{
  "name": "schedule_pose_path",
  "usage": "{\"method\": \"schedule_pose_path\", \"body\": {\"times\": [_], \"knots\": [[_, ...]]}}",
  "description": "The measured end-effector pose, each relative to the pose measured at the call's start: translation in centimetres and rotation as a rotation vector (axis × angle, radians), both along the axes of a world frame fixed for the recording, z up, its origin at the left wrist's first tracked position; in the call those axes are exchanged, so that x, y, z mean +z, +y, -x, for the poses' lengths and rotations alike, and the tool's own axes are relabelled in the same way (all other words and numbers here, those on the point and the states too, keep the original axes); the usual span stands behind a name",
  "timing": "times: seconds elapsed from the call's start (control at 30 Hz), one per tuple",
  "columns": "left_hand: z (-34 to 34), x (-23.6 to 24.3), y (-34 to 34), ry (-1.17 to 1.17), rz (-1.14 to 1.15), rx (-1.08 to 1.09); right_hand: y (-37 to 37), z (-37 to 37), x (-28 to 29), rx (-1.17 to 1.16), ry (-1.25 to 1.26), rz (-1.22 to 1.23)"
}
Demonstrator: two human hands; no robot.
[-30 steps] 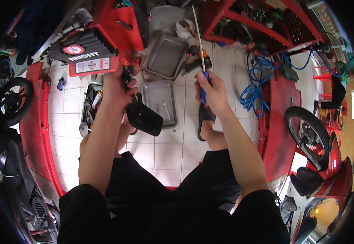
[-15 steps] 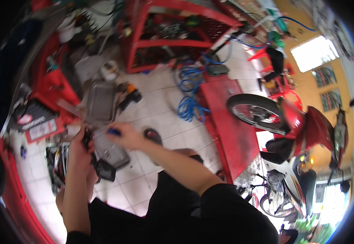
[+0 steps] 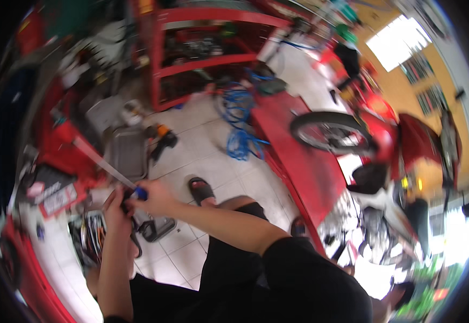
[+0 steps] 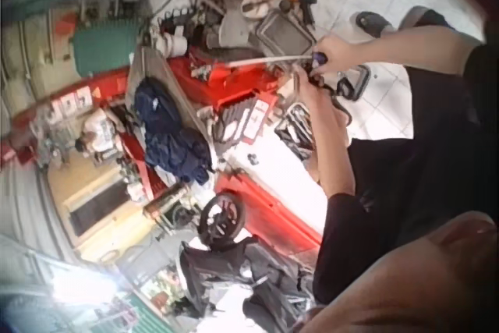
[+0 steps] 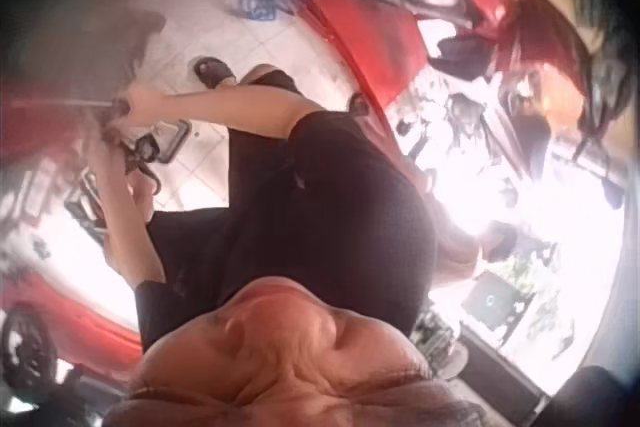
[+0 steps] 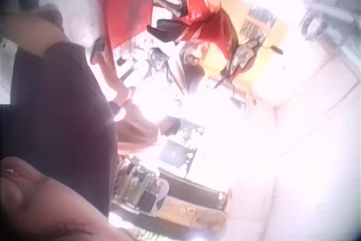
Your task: The person uses a screwdriver and a small wrench to disassemble and adjust a small mechanical assembly, removing and reattaching a pin and spring mechanism.
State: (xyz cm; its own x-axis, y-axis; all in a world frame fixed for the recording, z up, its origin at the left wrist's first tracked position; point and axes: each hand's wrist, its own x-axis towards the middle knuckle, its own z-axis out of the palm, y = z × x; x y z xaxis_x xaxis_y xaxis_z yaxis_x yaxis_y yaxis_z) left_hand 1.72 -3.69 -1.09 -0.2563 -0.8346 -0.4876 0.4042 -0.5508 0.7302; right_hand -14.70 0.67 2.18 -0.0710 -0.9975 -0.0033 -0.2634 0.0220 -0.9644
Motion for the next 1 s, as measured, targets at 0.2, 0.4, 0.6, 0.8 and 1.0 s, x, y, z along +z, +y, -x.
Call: {"method": "schedule_pose_path", "body": {"times": [0.2, 0.4, 0.6, 0.8, 1.0], "knots": [[-7.9, -2.7, -5.3, -0.027, 0.134, -0.316, -4.2, -4.4, -3.9, 0.037, 0.035, 0.218], [-4.1, -1.2, -2.2, -0.13, 0.038, -0.133, -0.9, -3.7, -4.1, -0.083, 0.018, 0.107], [-2.6, -0.1, -2.3, -0.038, -0.024, -0.038, -1.7, -2.5, -1.4, -0.047, -0.084, 0.033], [-0.9, 2.8, -2.5, 0.111, -0.035, -0.004, -3.5, 1.3, 1.3, 0.17, -0.731, -0.391], [-3.2, 5.4, 0.5, -0.075, 0.243, -0.05, -3.0, -0.6, 0.7, 0.238, -0.911, -0.477]]}}
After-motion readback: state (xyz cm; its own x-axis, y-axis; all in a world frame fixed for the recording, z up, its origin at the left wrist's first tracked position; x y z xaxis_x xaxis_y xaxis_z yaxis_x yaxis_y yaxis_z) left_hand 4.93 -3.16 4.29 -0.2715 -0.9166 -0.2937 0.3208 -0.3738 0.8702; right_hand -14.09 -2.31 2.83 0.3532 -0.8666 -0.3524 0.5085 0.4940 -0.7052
